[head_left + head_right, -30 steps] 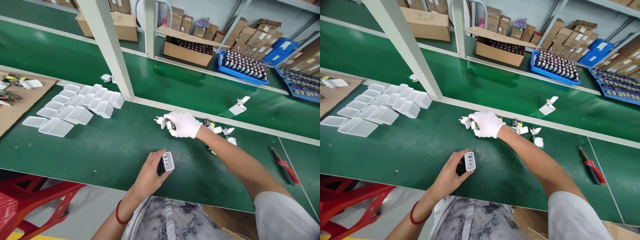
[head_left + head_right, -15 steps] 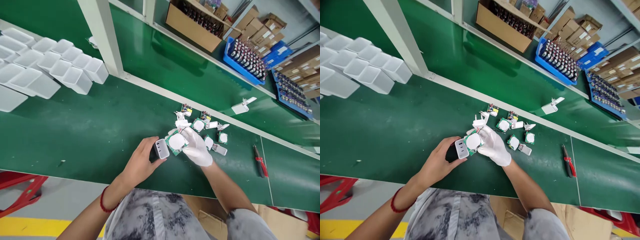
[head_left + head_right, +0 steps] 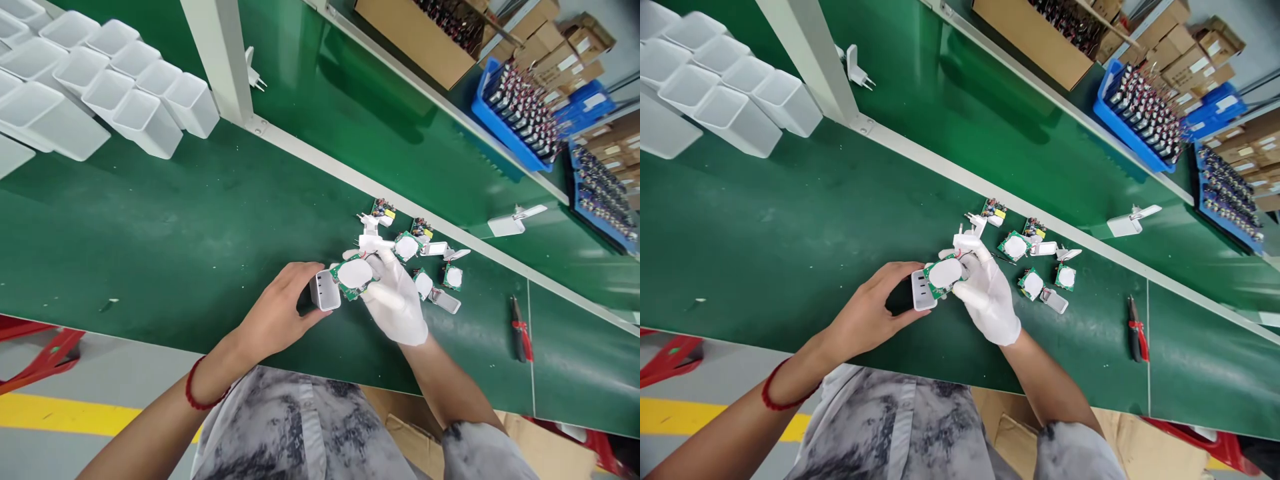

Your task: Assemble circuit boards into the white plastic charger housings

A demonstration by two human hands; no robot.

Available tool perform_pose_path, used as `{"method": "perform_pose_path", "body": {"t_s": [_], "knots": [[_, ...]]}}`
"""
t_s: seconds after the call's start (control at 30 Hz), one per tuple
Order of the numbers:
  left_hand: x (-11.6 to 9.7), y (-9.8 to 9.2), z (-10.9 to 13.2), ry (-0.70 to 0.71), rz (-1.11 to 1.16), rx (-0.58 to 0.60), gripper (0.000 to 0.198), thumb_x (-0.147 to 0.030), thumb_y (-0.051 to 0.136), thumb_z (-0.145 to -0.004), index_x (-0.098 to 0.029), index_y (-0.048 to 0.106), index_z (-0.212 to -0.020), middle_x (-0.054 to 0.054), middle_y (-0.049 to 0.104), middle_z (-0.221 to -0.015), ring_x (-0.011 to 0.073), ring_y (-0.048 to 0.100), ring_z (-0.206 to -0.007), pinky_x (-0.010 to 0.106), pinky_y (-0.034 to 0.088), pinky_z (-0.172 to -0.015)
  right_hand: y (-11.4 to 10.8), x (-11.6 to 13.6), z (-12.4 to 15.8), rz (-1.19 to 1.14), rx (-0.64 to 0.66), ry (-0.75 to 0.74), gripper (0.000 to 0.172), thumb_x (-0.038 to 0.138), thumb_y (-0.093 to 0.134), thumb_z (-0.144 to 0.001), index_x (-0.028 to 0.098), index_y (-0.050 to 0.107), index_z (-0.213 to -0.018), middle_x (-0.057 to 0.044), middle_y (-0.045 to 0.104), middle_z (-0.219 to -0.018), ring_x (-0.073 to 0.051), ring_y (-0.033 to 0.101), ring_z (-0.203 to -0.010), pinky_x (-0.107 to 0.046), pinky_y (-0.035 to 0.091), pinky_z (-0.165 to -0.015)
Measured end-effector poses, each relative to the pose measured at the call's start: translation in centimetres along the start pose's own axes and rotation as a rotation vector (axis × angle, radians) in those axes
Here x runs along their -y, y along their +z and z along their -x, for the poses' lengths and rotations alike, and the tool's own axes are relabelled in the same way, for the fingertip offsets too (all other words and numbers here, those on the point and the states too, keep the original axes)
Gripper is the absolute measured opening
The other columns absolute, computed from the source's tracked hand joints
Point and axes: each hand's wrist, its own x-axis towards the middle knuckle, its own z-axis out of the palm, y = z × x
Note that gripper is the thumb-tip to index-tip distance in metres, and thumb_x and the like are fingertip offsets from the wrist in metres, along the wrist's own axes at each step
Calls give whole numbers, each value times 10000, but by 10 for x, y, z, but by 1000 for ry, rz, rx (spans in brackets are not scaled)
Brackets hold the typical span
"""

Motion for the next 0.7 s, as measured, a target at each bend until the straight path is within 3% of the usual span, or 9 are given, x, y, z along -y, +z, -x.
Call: {"method": "perform_pose_path", "body": {"t_s": [0.17, 0.3, 0.4, 0.7], "knots": [[1, -1, 0, -23, 13, 16, 529, -267, 701, -834, -233, 470, -1309, 91, 617, -1285, 251, 588, -1197, 404, 508, -1003, 2, 3, -2, -6, -5, -7, 565, 397, 763, -750, 273, 496, -1232, -96, 619, -1212, -292, 624, -1109, -476, 545, -904], [0, -2, 1, -32, 14, 39, 558, -238, 721, -821, -220, 459, -1314, 107, 611, -1306, 253, 588, -1208, 423, 513, -1007, 1, 0, 2, 142, 20, -155, 810, 318, 796, -743, 299, 348, -1418, -96, 638, -1203, -275, 627, -1104, -485, 534, -923], [0, -3, 1, -20, 14, 42, 579, -218, 737, -807, -206, 455, -1313, 115, 609, -1306, 253, 585, -1209, 416, 522, -998, -2, -4, 6, 240, 78, -180, 933, 266, 773, -777, 344, 197, -1507, -89, 631, -1238, -243, 646, -1051, -479, 541, -912], [1, -3, 0, 2, 39, 38, 536, -201, 734, -806, -187, 482, -1279, 112, 625, -1293, 258, 576, -1211, 418, 526, -992, -10, -15, 12, 543, 187, -282, 945, 175, 705, -822, 419, 134, -1534, -38, 579, -1372, -230, 579, -1239, -514, 443, -1076]]}}
